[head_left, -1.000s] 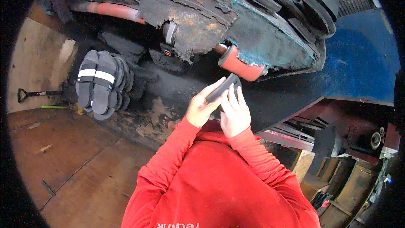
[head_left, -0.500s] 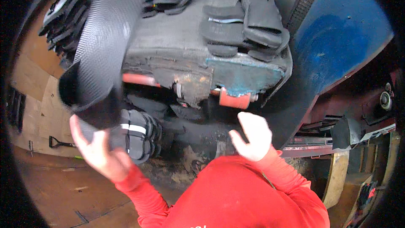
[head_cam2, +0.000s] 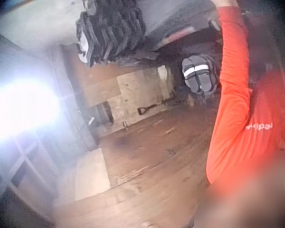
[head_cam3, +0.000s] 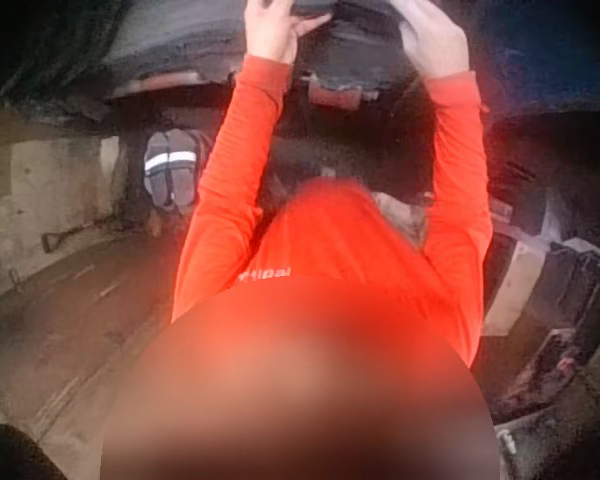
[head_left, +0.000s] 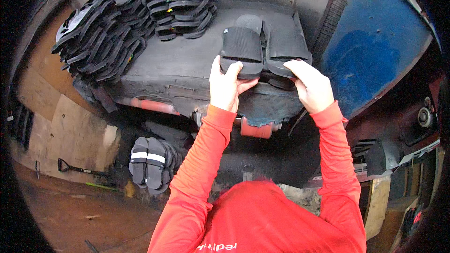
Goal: The person repeatedly picks up black flip-flops from a stack and rubs their soles against a red grinding wheel mounted on a bench. Each sandal is smoothed briefly and then placed back on the pile. The process continues for multiple sandals throughout the clip.
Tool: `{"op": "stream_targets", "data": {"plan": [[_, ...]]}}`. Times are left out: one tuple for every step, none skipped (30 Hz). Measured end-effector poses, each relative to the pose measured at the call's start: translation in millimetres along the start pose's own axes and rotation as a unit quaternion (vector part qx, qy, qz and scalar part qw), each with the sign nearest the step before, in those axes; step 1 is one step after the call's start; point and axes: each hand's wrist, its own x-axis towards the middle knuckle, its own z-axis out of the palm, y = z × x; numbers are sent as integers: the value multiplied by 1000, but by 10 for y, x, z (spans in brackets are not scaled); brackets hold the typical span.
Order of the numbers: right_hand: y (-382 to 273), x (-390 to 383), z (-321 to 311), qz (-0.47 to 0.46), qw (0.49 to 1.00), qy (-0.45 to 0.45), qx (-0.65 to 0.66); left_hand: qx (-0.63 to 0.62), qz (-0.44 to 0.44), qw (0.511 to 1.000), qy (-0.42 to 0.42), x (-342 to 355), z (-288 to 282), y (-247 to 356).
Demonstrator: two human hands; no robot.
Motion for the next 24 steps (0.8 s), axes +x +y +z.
{"op": "stream_targets", "data": {"plan": [[9,-57,-6,0,1000,-8,8,-8,12,1000,-6,7,-19,-28],[31,-79,2,0,1000,-16,1,-20,31,999,-13,13,-36,-50],[50,-98,7,-5,1000,-10,13,-23,41,998,-31,24,-44,-59],[59,-113,9,-6,1000,-4,22,-24,29,999,-22,39,-46,-64],[72,-109,10,-4,1000,-5,30,-39,46,998,-33,54,-34,-72],[78,-95,9,-2,999,-11,40,-40,47,998,-32,68,-21,-76],[81,-71,1,10,999,-22,46,-40,45,998,-26,82,-6,-82],[71,-50,-15,9,998,-28,51,-40,41,998,-9,84,7,-88],[53,-22,-32,12,998,-38,56,-46,49,998,-21,90,9,-90],[23,-2,-61,12,998,-51,41,-41,32,999,-6,87,12,-91],[-15,22,-83,33,997,-71,24,-38,26,999,0,82,-1,-84],[-65,32,-116,32,997,-71,5,-49,24,999,-5,65,-21,-73],[-127,22,-149,43,996,-79,-10,-66,31,997,0,44,-49,-62],[-194,7,-159,13,998,-46,-50,-60,36,997,11,1,-95,-53],[-265,-33,-174,5,998,-28,-59,-59,16,998,35,-55,-144,-59],[-350,-116,-171,13,999,-5,-50,-40,-4,999,29,-114,-250,-49],[-445,-238,-164,37,999,20,-29,-47,-2,998,42,-207,-341,-78],[-541,-389,-144,60,997,40,-19,-20,14,999,28,-341,-524,-111],[-626,-552,-98,56,997,54,13,14,21,1000,12,-510,-730,-167],[-711,-747,-53,95,993,37,64,28,18,999,19,-739,-978,-242],[-784,-933,-6,90,994,1,67,42,16,999,28,-987,-1315,-286],[-868,-1142,34,116,987,-49,105,150,-3,987,62,-1224,-1707,-302],[-934,-1319,62,127,979,-103,121,247,0,965,91,-1470,-2127,-299],[-995,-1480,74,127,970,-154,139,366,2,910,196,-1665,-2558,-276]]}}
